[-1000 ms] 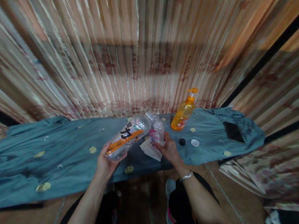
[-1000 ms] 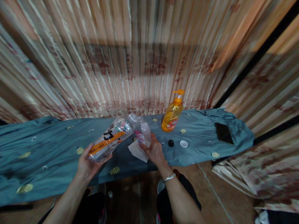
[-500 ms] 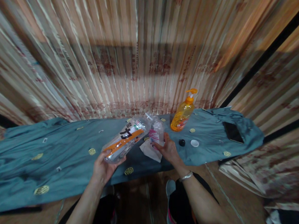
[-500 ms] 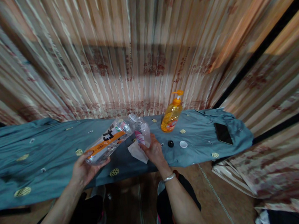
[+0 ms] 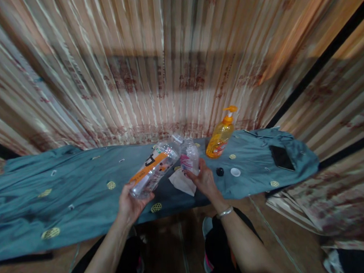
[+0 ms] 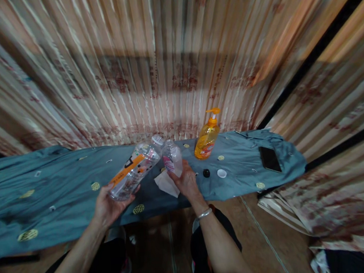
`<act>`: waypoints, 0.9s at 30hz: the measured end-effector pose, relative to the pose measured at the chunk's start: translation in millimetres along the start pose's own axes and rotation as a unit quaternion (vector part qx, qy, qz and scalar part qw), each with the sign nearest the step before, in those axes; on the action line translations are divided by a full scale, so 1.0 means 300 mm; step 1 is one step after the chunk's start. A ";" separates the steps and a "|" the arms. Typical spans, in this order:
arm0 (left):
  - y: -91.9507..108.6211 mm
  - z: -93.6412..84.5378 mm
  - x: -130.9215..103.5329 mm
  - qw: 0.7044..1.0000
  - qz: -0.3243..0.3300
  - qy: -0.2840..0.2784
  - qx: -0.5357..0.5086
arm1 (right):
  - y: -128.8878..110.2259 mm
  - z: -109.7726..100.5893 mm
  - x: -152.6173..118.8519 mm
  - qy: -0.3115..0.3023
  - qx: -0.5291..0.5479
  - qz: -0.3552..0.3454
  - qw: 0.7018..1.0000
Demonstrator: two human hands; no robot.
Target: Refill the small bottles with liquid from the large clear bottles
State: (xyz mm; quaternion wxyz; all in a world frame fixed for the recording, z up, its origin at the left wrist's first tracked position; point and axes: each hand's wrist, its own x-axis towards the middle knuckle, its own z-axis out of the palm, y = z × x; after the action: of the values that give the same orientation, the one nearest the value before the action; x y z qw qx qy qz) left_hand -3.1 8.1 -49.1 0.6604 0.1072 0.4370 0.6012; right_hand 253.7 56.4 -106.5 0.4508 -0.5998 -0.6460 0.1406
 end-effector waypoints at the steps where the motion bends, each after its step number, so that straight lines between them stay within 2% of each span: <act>1: -0.002 0.001 0.000 1.000 -0.001 -0.004 0.000 | -0.004 -0.001 0.000 0.000 0.003 0.001 1.000; 14: -0.016 -0.004 0.015 0.999 -0.011 -0.051 -0.011 | -0.041 -0.016 0.006 -0.006 -0.020 0.017 1.000; 27: 0.036 0.005 -0.023 1.000 0.013 -0.018 0.015 | -0.035 -0.021 0.009 -0.024 -0.043 0.000 0.999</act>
State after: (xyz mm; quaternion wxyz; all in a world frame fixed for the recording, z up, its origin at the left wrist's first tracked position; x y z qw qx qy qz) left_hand -8.9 5.2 -37.8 0.6586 0.1333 0.4326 0.6011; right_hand 251.9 53.9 -94.4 0.4092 -0.6147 -0.6622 0.1272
